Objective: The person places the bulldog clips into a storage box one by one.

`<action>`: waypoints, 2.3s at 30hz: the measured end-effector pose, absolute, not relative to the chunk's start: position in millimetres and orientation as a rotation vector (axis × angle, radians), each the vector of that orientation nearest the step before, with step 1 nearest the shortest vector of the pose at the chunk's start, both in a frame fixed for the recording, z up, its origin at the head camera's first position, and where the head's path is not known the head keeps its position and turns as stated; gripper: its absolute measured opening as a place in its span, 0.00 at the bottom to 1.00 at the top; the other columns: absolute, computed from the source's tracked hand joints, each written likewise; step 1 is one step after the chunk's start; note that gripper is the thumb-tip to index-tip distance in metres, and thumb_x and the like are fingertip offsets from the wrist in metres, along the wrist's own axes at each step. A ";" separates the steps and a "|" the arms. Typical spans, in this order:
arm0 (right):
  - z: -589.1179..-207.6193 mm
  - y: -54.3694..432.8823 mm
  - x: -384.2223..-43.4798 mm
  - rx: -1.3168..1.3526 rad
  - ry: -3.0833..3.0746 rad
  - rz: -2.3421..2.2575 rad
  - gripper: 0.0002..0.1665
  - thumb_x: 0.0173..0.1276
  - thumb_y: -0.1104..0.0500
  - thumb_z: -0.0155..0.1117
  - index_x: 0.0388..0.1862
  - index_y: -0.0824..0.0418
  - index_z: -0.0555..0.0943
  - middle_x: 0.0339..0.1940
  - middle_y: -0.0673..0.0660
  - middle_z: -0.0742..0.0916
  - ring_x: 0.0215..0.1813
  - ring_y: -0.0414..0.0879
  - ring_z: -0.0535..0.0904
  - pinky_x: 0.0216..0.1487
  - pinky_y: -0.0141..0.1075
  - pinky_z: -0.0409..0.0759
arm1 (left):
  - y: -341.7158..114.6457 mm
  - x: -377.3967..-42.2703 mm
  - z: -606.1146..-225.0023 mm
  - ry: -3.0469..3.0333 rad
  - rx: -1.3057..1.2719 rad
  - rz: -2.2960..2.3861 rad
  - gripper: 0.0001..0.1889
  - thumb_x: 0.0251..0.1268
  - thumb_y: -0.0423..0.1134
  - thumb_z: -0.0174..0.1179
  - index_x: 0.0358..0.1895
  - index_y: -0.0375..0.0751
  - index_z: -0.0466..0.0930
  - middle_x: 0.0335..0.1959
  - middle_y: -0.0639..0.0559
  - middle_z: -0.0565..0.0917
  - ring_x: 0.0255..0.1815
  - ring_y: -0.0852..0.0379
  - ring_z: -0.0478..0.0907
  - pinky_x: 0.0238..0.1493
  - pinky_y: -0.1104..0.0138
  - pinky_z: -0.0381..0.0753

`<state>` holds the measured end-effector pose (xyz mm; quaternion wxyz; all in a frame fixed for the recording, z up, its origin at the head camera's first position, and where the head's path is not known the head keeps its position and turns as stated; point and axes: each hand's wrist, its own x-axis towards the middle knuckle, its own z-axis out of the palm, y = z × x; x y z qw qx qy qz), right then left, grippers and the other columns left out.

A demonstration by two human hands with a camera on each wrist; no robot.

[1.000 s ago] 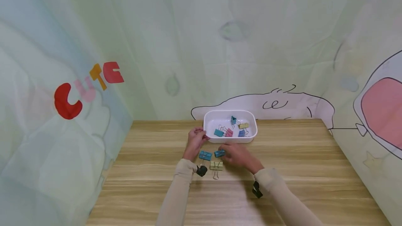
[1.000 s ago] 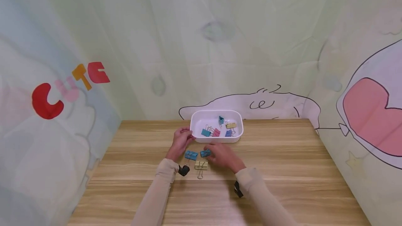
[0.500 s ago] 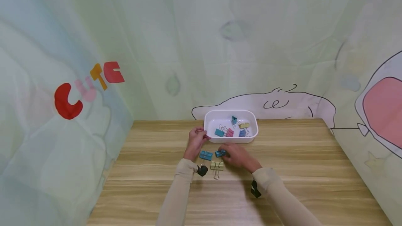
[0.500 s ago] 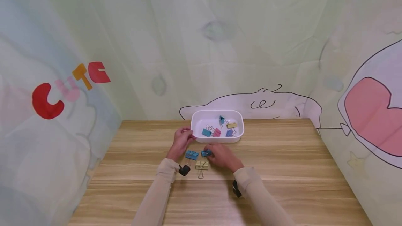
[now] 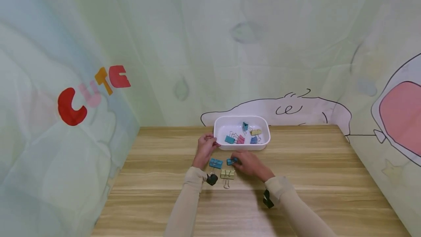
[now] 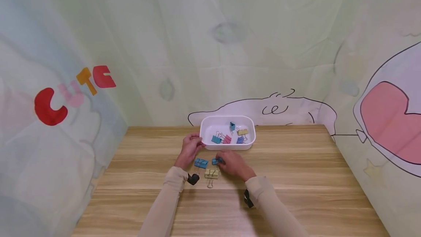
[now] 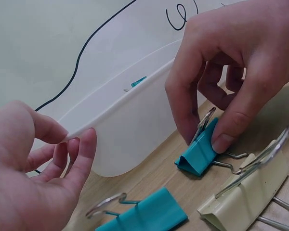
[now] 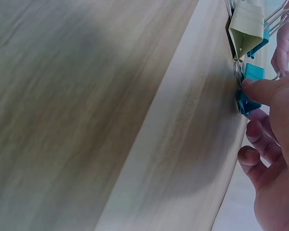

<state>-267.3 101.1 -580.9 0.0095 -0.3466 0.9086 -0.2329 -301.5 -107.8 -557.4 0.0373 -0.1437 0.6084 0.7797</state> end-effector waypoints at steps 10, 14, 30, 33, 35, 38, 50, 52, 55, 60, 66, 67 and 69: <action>-576.3 106.1 -264.3 -1.098 2.864 -0.726 0.09 0.70 0.60 0.73 0.47 0.59 0.86 0.44 0.53 0.87 0.46 0.47 0.83 0.50 0.44 0.85 | -107.2 -301.6 -558.1 1.860 -0.442 2.417 0.16 0.75 0.24 0.54 0.61 0.21 0.70 0.47 0.36 0.76 0.41 0.47 0.80 0.39 0.69 0.87; -568.8 108.4 -263.1 -1.130 2.892 -0.713 0.09 0.70 0.61 0.72 0.48 0.60 0.85 0.44 0.54 0.87 0.46 0.48 0.83 0.51 0.45 0.85 | -106.8 -300.4 -556.1 1.860 -0.445 2.404 0.16 0.76 0.25 0.54 0.62 0.22 0.70 0.53 0.29 0.75 0.46 0.43 0.80 0.39 0.69 0.87; -531.1 110.0 -272.8 -1.138 2.982 -0.731 0.08 0.70 0.60 0.73 0.46 0.58 0.86 0.51 0.56 0.89 0.60 0.56 0.84 0.59 0.50 0.85 | -107.0 -300.7 -557.2 1.854 -0.422 2.423 0.17 0.74 0.24 0.54 0.61 0.20 0.69 0.55 0.26 0.74 0.42 0.47 0.80 0.40 0.69 0.87; -520.2 112.8 -276.1 -1.119 3.021 -0.730 0.09 0.69 0.60 0.74 0.46 0.58 0.86 0.49 0.56 0.88 0.51 0.53 0.86 0.52 0.49 0.87 | -107.4 -302.0 -558.1 1.852 -0.426 2.430 0.17 0.74 0.24 0.55 0.61 0.20 0.69 0.50 0.30 0.76 0.42 0.47 0.80 0.41 0.68 0.87; -513.3 115.1 -279.6 -1.101 3.045 -0.727 0.10 0.70 0.59 0.74 0.47 0.58 0.86 0.47 0.56 0.88 0.47 0.53 0.86 0.48 0.49 0.87 | -107.6 -303.1 -558.7 1.852 -0.436 2.428 0.17 0.74 0.24 0.55 0.61 0.21 0.69 0.47 0.34 0.76 0.42 0.46 0.80 0.41 0.68 0.87; -502.8 119.4 -286.1 -1.079 3.064 -0.727 0.11 0.70 0.59 0.74 0.49 0.59 0.86 0.48 0.57 0.87 0.46 0.54 0.85 0.49 0.50 0.87 | -107.7 -303.7 -558.8 1.852 -0.444 2.424 0.17 0.74 0.24 0.55 0.61 0.22 0.70 0.45 0.38 0.76 0.44 0.45 0.80 0.42 0.68 0.88; -467.7 136.9 -310.3 -1.075 3.108 -0.722 0.12 0.71 0.61 0.72 0.50 0.63 0.85 0.47 0.59 0.87 0.47 0.55 0.84 0.52 0.51 0.86 | -108.0 -302.0 -558.4 1.841 -0.457 2.430 0.15 0.74 0.24 0.55 0.60 0.22 0.70 0.44 0.40 0.76 0.41 0.47 0.80 0.39 0.69 0.87; -463.8 139.3 -312.4 -1.050 3.114 -0.741 0.12 0.71 0.61 0.71 0.51 0.63 0.85 0.47 0.60 0.87 0.47 0.55 0.84 0.52 0.51 0.87 | -107.9 -302.5 -558.7 1.838 -0.450 2.432 0.16 0.74 0.24 0.55 0.60 0.22 0.70 0.45 0.38 0.76 0.41 0.47 0.79 0.40 0.69 0.87; -460.8 141.9 -315.3 -1.003 3.113 -0.741 0.13 0.72 0.61 0.71 0.52 0.63 0.85 0.47 0.60 0.87 0.46 0.53 0.84 0.52 0.50 0.87 | -107.4 -302.7 -558.7 1.835 -0.444 2.424 0.16 0.75 0.25 0.54 0.61 0.22 0.70 0.50 0.32 0.76 0.42 0.47 0.79 0.40 0.69 0.87; -459.8 144.5 -317.6 -0.980 3.099 -0.739 0.13 0.73 0.59 0.70 0.52 0.62 0.85 0.48 0.59 0.87 0.47 0.55 0.84 0.53 0.49 0.86 | -106.5 -302.4 -558.2 1.833 -0.437 2.436 0.16 0.75 0.25 0.54 0.61 0.22 0.69 0.53 0.27 0.75 0.41 0.48 0.80 0.38 0.70 0.87; -459.5 147.5 -317.1 -0.947 3.090 -0.745 0.13 0.74 0.58 0.69 0.52 0.62 0.85 0.49 0.59 0.87 0.49 0.58 0.84 0.53 0.50 0.86 | -105.3 -301.6 -558.9 1.819 -0.429 2.466 0.16 0.74 0.23 0.54 0.60 0.19 0.68 0.46 0.31 0.77 0.33 0.53 0.79 0.34 0.71 0.86; -459.2 147.9 -317.1 -0.946 3.094 -0.745 0.13 0.74 0.58 0.69 0.52 0.62 0.85 0.49 0.59 0.87 0.48 0.57 0.84 0.53 0.50 0.86 | -105.1 -301.5 -559.1 1.816 -0.431 2.465 0.16 0.74 0.23 0.54 0.60 0.19 0.68 0.46 0.32 0.77 0.33 0.53 0.79 0.34 0.71 0.86; -458.9 148.8 -317.7 -0.946 3.104 -0.741 0.13 0.73 0.58 0.70 0.52 0.62 0.85 0.48 0.59 0.87 0.48 0.55 0.83 0.52 0.50 0.86 | -104.7 -301.1 -558.7 1.819 -0.434 2.461 0.16 0.74 0.23 0.54 0.61 0.19 0.68 0.47 0.30 0.77 0.34 0.53 0.79 0.34 0.71 0.86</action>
